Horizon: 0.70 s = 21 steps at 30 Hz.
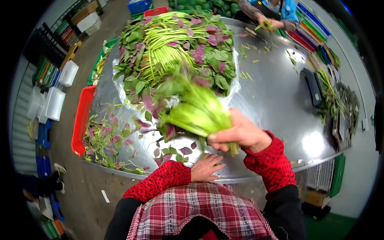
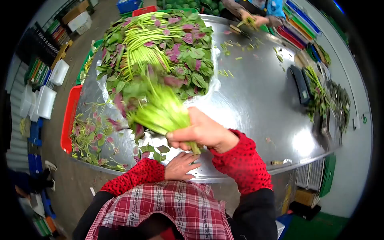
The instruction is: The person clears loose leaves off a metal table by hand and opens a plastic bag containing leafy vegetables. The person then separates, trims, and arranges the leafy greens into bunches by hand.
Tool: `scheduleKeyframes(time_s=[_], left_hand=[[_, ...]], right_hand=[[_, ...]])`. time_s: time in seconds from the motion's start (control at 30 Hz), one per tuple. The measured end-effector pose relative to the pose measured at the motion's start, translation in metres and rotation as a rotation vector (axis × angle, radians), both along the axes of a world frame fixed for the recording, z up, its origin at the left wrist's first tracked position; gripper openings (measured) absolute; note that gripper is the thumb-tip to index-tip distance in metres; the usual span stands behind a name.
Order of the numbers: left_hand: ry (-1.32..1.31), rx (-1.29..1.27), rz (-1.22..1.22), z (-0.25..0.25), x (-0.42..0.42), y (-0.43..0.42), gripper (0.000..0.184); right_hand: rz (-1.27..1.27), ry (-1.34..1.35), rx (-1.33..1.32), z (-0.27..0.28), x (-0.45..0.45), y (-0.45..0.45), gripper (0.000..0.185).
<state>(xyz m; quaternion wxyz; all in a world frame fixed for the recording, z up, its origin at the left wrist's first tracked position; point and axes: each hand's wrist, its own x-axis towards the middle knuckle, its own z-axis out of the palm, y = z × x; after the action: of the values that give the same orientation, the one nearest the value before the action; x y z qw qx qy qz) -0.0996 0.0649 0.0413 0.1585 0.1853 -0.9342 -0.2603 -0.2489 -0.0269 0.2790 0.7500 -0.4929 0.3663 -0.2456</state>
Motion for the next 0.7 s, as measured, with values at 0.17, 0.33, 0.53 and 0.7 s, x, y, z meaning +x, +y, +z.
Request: scheduleKeyframes(time_s=[0.17, 0.33, 0.53, 0.7], left_hand=[[-0.104, -0.056, -0.139, 0.002, -0.004, -0.007, 0.056], [-0.107, -0.051, -0.134, -0.013, 0.005, -0.007, 0.047], [-0.045, -0.098, -0.134, -0.033, -0.001, -0.010, 0.040], [0.031, -0.171, -0.118, -0.068, 0.002, -0.010, 0.041]], right_hand=[[0.025, 0.057, 0.169, -0.091, -0.023, 0.017, 0.010], [-0.435, 0.306, -0.152, -0.020, -0.110, -0.012, 0.006], [-0.960, 0.217, -0.323, -0.015, -0.257, -0.079, 0.008], [-1.164, 0.222, -0.136, -0.146, -0.355, -0.102, 0.006]])
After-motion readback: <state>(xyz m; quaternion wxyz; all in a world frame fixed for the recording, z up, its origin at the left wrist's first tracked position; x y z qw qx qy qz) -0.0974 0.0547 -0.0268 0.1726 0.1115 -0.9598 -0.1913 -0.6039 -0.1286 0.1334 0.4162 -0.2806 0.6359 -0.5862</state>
